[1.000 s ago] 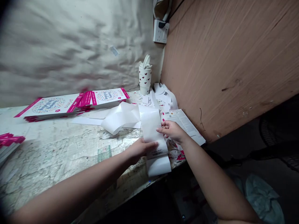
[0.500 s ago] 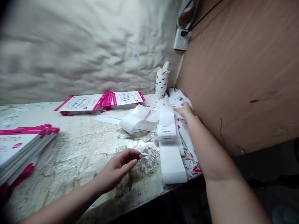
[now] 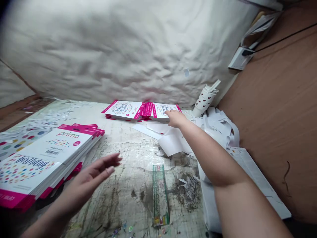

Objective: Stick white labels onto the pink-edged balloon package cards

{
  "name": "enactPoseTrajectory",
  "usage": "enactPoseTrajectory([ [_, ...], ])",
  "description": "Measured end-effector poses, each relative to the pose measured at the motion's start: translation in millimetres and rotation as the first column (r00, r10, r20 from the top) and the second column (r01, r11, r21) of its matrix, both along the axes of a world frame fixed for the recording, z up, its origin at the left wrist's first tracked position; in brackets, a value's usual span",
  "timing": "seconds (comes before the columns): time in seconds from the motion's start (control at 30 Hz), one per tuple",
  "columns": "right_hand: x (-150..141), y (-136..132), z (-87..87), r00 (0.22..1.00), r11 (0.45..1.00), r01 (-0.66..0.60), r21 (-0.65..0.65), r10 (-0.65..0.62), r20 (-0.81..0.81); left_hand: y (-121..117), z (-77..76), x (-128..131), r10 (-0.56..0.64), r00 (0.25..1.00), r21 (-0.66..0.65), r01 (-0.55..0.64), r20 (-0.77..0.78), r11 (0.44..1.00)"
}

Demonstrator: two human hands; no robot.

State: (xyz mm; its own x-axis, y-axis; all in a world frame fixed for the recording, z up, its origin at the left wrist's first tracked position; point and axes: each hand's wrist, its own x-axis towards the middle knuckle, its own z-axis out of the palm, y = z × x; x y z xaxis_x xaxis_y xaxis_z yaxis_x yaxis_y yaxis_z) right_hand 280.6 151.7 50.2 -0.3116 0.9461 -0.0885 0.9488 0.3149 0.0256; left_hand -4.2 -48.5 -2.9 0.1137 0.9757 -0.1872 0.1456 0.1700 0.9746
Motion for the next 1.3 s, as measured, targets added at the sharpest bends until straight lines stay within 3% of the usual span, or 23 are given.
enactPoseTrajectory([
  [0.13,-25.5,51.3,-9.3,0.997,0.997,0.069,-0.021,-0.069,0.024,36.9,3.5,-29.5,0.246,0.969,0.044,-0.247,0.037,0.968],
  [0.23,-51.6,45.8,-14.3,0.994,0.992,0.108,0.065,-0.108,-0.014,55.9,1.2,-39.8,0.401,0.914,0.094,-0.406,0.069,0.909],
  [0.3,-72.7,23.7,-23.3,0.997,0.995,0.043,0.089,-0.037,-0.07,60.5,-0.4,-40.0,0.445,0.892,0.125,-0.452,0.08,0.883],
  [0.4,-95.3,-20.4,-47.4,0.984,0.994,-0.106,0.015,0.107,-0.141,53.2,-0.7,-34.8,0.372,0.928,0.18,-0.369,0.016,0.912],
  [0.5,-92.3,-49.0,-74.6,0.984,0.997,-0.074,-0.023,0.069,-0.167,29.0,1.9,-27.5,0.128,0.981,0.169,-0.102,-0.146,0.98],
  [0.57,-79.3,-51.9,-87.9,0.982,1.0,-0.012,-0.014,0.009,-0.19,7.0,3.5,-23.2,0.001,0.968,0.14,0.035,-0.249,0.989],
  [0.67,-59.8,-41.8,-97.6,0.971,1.0,-0.004,-0.001,0.004,-0.24,-23.9,2.1,-19.5,-0.078,0.949,0.098,0.113,-0.307,0.989],
  [0.83,-46.7,-24.8,-102.9,0.949,0.998,-0.068,0.006,0.067,-0.308,-49.7,-8.8,-22.7,-0.042,0.949,0.043,0.059,-0.313,0.997],
  [1.1,-38.6,-22.9,-102.0,0.951,0.985,-0.161,0.06,0.172,-0.258,-51.1,-10.9,-22.8,0.025,0.954,0.05,-0.01,-0.299,0.999],
  [1.23,-57.5,-55.0,-88.4,0.942,0.954,-0.285,0.089,0.296,-0.156,-50.9,-3.8,-12.0,0.089,0.914,0.225,0.002,-0.396,0.974],
  [1.3,-74.9,-89.1,-85.0,0.91,0.917,-0.392,0.076,0.399,-0.114,-52.0,-2.9,-5.3,0.142,0.869,0.399,0.068,-0.474,0.914],
])
